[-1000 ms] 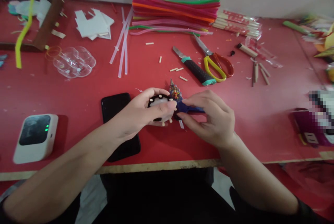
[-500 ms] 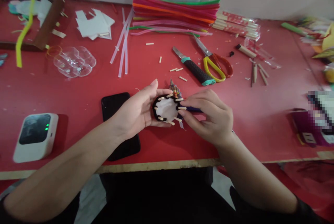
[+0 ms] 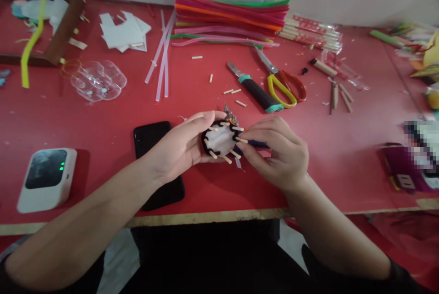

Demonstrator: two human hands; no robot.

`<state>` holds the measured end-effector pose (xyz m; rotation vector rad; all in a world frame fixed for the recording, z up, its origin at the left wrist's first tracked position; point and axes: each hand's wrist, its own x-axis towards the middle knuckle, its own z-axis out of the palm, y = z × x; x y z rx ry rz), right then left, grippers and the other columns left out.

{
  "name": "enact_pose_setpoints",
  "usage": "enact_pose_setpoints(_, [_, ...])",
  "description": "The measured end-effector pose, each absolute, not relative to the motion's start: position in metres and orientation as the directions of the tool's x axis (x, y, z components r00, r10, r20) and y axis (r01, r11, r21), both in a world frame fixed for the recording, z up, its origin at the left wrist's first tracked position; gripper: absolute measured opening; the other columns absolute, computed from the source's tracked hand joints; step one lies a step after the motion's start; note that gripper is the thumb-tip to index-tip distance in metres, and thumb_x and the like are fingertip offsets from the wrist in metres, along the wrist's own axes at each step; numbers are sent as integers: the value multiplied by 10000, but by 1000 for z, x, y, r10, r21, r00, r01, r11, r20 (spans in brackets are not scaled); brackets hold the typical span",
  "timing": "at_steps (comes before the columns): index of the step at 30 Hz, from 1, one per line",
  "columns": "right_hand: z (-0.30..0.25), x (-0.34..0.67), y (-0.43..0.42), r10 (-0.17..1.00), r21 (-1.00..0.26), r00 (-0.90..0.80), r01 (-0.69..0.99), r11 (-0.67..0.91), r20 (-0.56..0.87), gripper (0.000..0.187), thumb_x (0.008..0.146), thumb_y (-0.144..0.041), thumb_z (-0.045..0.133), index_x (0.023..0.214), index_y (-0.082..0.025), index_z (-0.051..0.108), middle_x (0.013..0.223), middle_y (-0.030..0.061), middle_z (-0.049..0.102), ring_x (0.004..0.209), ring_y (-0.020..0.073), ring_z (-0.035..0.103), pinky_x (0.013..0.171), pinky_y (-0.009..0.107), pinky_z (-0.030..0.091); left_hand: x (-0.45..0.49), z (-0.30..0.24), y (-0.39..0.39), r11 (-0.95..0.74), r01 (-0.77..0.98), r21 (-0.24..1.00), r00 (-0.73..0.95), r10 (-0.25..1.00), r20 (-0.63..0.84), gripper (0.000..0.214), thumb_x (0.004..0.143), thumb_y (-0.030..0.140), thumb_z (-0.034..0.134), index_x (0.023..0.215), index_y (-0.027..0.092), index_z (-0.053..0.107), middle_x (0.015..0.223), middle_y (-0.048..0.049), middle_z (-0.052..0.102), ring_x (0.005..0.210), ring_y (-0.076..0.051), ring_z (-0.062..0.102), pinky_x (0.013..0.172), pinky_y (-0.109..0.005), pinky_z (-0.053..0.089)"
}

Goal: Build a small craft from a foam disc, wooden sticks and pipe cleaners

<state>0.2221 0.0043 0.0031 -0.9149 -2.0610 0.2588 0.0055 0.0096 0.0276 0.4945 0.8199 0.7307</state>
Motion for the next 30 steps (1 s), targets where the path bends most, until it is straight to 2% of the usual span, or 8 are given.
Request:
enact_pose_setpoints(5, [2,222,5,686,-464,-366,532,708,629,156,860,-125,714,952,-250,732,837,32,738,763,204,680,727,384,562,7,28,8,616,-407,675,444,779,-443,444,820,310,747,1222,231,575,1236,-70,646,1090,-231,671,881,-380,598])
enact_pose_setpoints(8, [2,222,5,670,-447,-361,532,719,648,184,854,-116,715,978,-253,719,837,23,737,754,198,674,736,391,555,8,24,6,510,-363,780,418,837,-353,530,763,188,768,1250,226,561,1300,-73,622,1121,-218,653,887,-334,567])
enact_pose_setpoints(11, [3,221,4,677,-446,-326,555,702,660,222,841,-112,718,1022,-239,697,872,28,739,796,210,666,792,421,540,9,19,4,405,-310,861,383,881,-277,606,731,129,793,1276,223,546,1276,-73,633,1015,-194,669,821,-307,564])
enact_pose_setpoints(14, [5,222,2,706,-454,-294,596,662,644,215,846,-146,705,1042,-235,703,937,54,727,887,246,652,854,466,517,10,18,1,351,-224,909,340,902,-264,627,743,130,806,1300,237,537,1213,-52,657,900,-162,673,757,-284,564])
enact_pose_setpoints(17, [7,223,1,717,-430,-313,629,648,622,142,867,-204,702,1000,-250,723,975,68,713,937,274,634,891,510,494,10,19,-1,270,-136,953,291,930,-222,545,773,173,806,1258,245,570,1184,-41,666,908,-164,665,733,-265,559])
enact_pose_setpoints(23, [7,221,-1,711,-430,-359,604,671,605,72,886,-261,706,954,-261,732,981,71,698,964,286,600,875,522,466,9,24,-4,181,-71,981,271,950,-156,485,807,274,820,1231,265,584,1132,-38,683,828,-166,670,697,-277,572])
enact_pose_setpoints(27, [6,219,-2,696,-425,-364,589,687,619,66,878,-251,710,939,-250,734,1036,71,681,998,279,588,910,515,457,9,23,-6,155,-81,985,293,948,-125,460,838,288,802,1236,261,574,1235,-61,670,876,-178,699,705,-278,598])
enact_pose_setpoints(30, [5,220,-2,681,-404,-362,596,694,636,60,871,-237,713,926,-246,735,1066,68,664,1026,275,579,926,508,454,11,19,-8,88,-73,993,292,954,-63,410,862,239,769,1227,258,582,1269,-69,666,907,-179,712,687,-262,608])
